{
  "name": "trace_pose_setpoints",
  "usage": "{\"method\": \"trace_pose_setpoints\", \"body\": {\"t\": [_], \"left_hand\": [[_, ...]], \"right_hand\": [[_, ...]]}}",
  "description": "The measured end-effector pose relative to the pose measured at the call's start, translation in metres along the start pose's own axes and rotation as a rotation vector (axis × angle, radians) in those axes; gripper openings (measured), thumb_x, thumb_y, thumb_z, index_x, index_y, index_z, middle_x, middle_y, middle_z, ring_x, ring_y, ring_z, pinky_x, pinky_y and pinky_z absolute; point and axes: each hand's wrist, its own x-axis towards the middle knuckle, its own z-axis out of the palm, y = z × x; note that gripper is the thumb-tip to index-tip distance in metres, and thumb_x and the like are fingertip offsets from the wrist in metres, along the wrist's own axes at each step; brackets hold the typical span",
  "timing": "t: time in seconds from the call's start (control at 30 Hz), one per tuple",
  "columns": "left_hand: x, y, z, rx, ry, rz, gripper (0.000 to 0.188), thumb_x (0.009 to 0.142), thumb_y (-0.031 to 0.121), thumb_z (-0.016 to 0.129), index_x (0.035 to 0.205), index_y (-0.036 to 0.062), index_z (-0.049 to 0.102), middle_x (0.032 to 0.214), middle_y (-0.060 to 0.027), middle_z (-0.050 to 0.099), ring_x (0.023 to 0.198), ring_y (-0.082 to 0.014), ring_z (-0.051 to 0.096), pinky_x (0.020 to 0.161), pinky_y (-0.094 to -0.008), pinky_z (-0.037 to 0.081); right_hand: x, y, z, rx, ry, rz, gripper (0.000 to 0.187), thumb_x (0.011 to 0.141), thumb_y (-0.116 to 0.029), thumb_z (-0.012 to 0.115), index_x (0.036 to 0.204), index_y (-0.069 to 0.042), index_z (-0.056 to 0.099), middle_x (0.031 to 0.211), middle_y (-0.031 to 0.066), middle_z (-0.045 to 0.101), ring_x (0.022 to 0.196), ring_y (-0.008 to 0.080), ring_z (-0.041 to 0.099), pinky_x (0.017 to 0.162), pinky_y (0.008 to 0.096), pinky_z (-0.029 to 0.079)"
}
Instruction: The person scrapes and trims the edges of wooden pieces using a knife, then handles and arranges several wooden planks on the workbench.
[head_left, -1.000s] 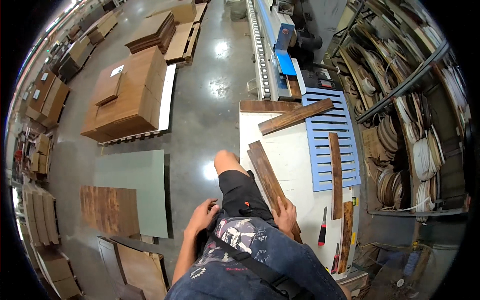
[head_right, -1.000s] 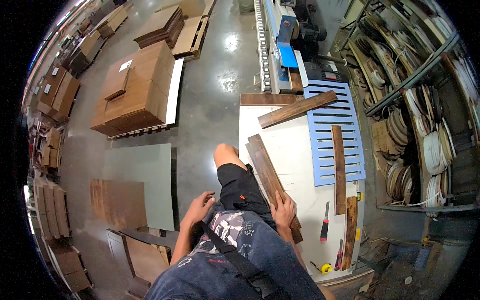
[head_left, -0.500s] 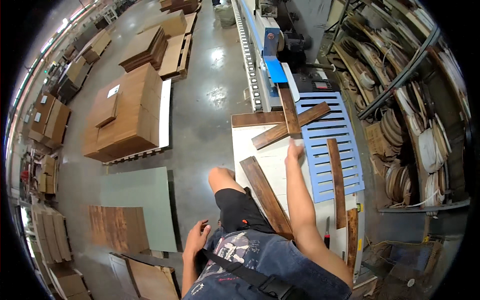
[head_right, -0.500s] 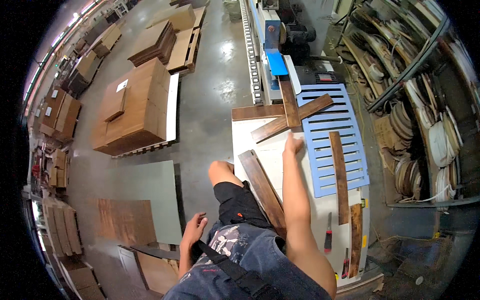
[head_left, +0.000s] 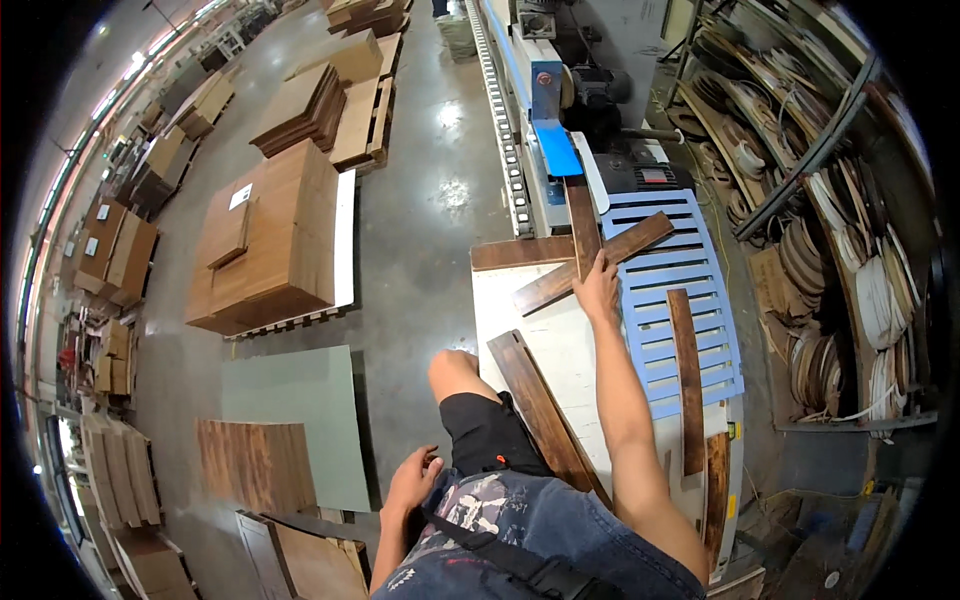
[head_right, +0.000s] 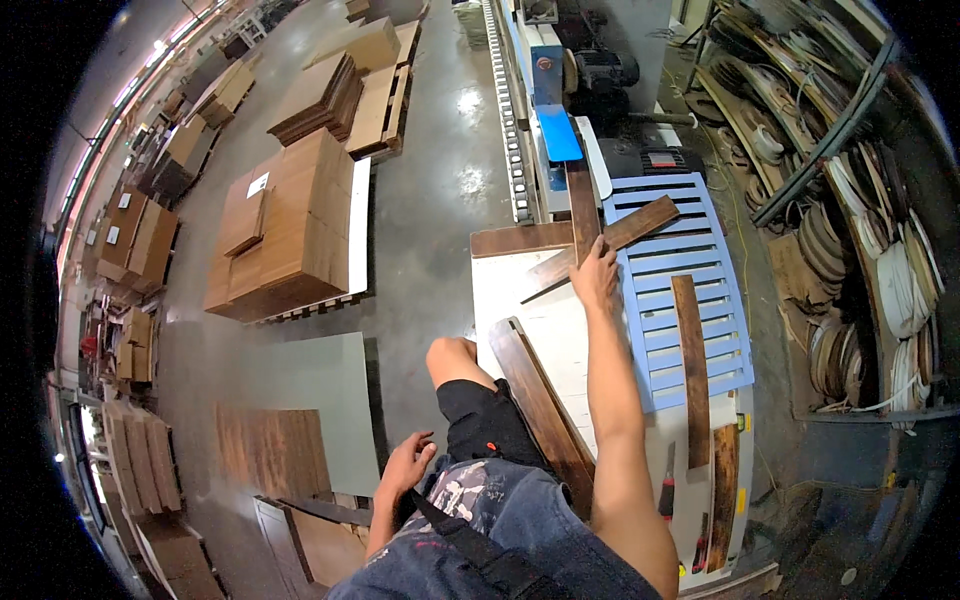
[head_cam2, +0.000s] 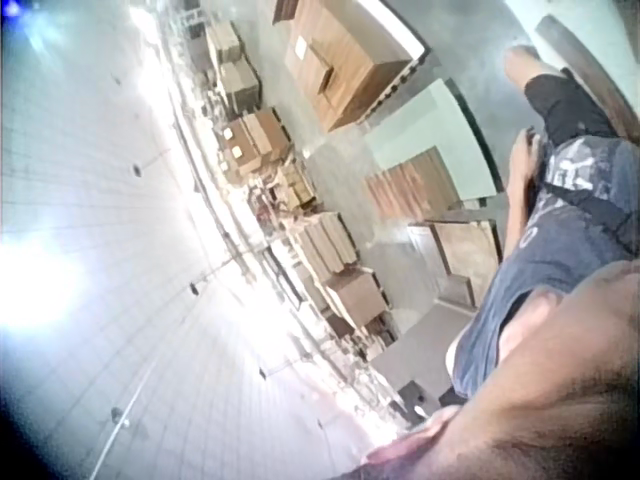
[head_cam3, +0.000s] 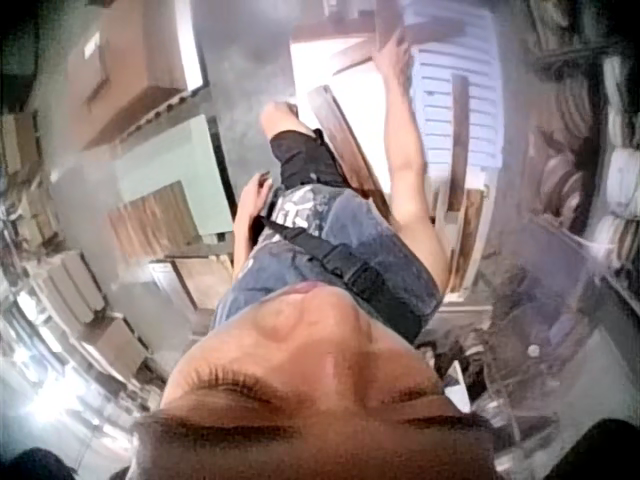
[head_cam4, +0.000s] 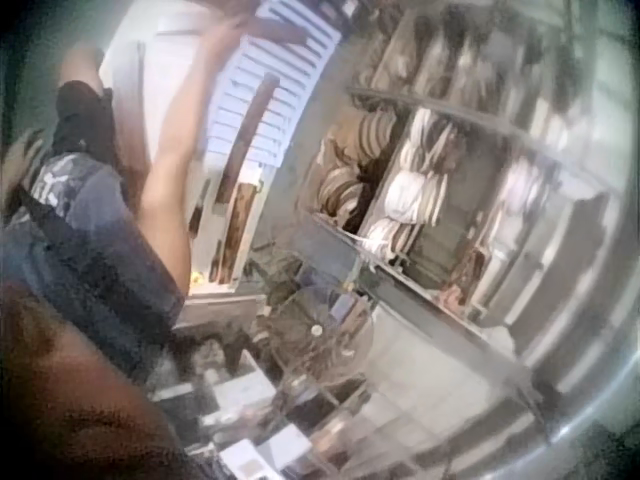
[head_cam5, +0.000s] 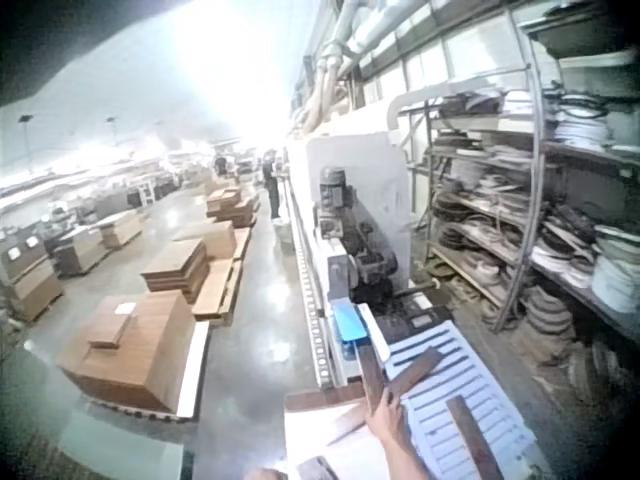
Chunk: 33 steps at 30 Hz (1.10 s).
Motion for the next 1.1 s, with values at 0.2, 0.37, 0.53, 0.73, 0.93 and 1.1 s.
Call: {"method": "trace_pose_setpoints", "body": {"t": [0.2, 0.37, 0.53, 0.73, 0.93, 1.1], "left_hand": [[0.002, -0.014, 0.002, 0.040, -0.020, 0.116, 0.045, 0.099, 0.032, 0.058, 0.132, 0.0010, 0.056, 0.118, -0.0222, 0.069, 0.104, -0.0373, 0.067, 0.090, -0.0421, 0.051], [-0.002, -0.027, 0.009, -0.029, -0.032, 0.155, 0.043, 0.098, 0.031, 0.058, 0.130, 0.0014, 0.057, 0.117, -0.0209, 0.069, 0.101, -0.0364, 0.067, 0.089, -0.0419, 0.052], [-0.006, -0.029, 0.012, -0.115, -0.046, 0.228, 0.042, 0.099, 0.030, 0.058, 0.129, 0.0019, 0.058, 0.114, -0.0207, 0.070, 0.100, -0.0360, 0.068, 0.089, -0.0422, 0.052], [-0.006, -0.023, 0.002, -0.124, -0.042, 0.201, 0.043, 0.098, 0.031, 0.058, 0.131, 0.0020, 0.057, 0.117, -0.0210, 0.069, 0.102, -0.0351, 0.068, 0.090, -0.0413, 0.052], [-0.010, -0.032, 0.003, -0.093, 0.034, 0.152, 0.043, 0.097, 0.030, 0.059, 0.130, 0.0024, 0.059, 0.116, -0.0209, 0.069, 0.102, -0.0346, 0.068, 0.090, -0.0412, 0.052], [-0.013, -0.022, 0.002, -0.032, 0.035, 0.065, 0.043, 0.097, 0.030, 0.060, 0.131, 0.0028, 0.059, 0.116, -0.0207, 0.070, 0.104, -0.0352, 0.067, 0.091, -0.0411, 0.051]], "right_hand": [[-0.145, 0.022, -0.049, 0.144, -0.037, 0.088, 0.092, 0.077, -0.031, 0.073, 0.154, -0.005, 0.030, 0.134, 0.0274, 0.047, 0.120, 0.0451, 0.051, 0.100, 0.0523, 0.045], [-0.317, 0.080, -0.071, 0.142, 0.002, -0.043, 0.088, 0.075, -0.027, 0.075, 0.151, -0.007, 0.035, 0.129, 0.0259, 0.050, 0.120, 0.0469, 0.050, 0.100, 0.0535, 0.044], [-0.414, 0.122, -0.081, 0.117, -0.005, -0.212, 0.083, 0.075, -0.025, 0.078, 0.148, -0.006, 0.044, 0.125, 0.0223, 0.052, 0.117, 0.0420, 0.051, 0.101, 0.0490, 0.045], [-0.411, 0.136, -0.080, -0.128, -0.084, -0.391, 0.061, 0.084, -0.026, 0.073, 0.136, -0.001, 0.056, 0.126, 0.0218, 0.052, 0.119, 0.0430, 0.048, 0.102, 0.0509, 0.041], [-0.246, 0.066, -0.035, 0.388, -0.002, -0.126, 0.053, 0.096, -0.028, 0.066, 0.135, 0.005, 0.053, 0.128, 0.0233, 0.056, 0.120, 0.0336, 0.055, 0.105, 0.0415, 0.043], [-0.033, 0.034, 0.079, 1.131, -0.179, 0.638, 0.054, 0.092, -0.051, 0.069, 0.110, -0.001, 0.060, 0.077, 0.0074, 0.056, 0.054, 0.0149, 0.045, 0.046, 0.0285, 0.042]]}}
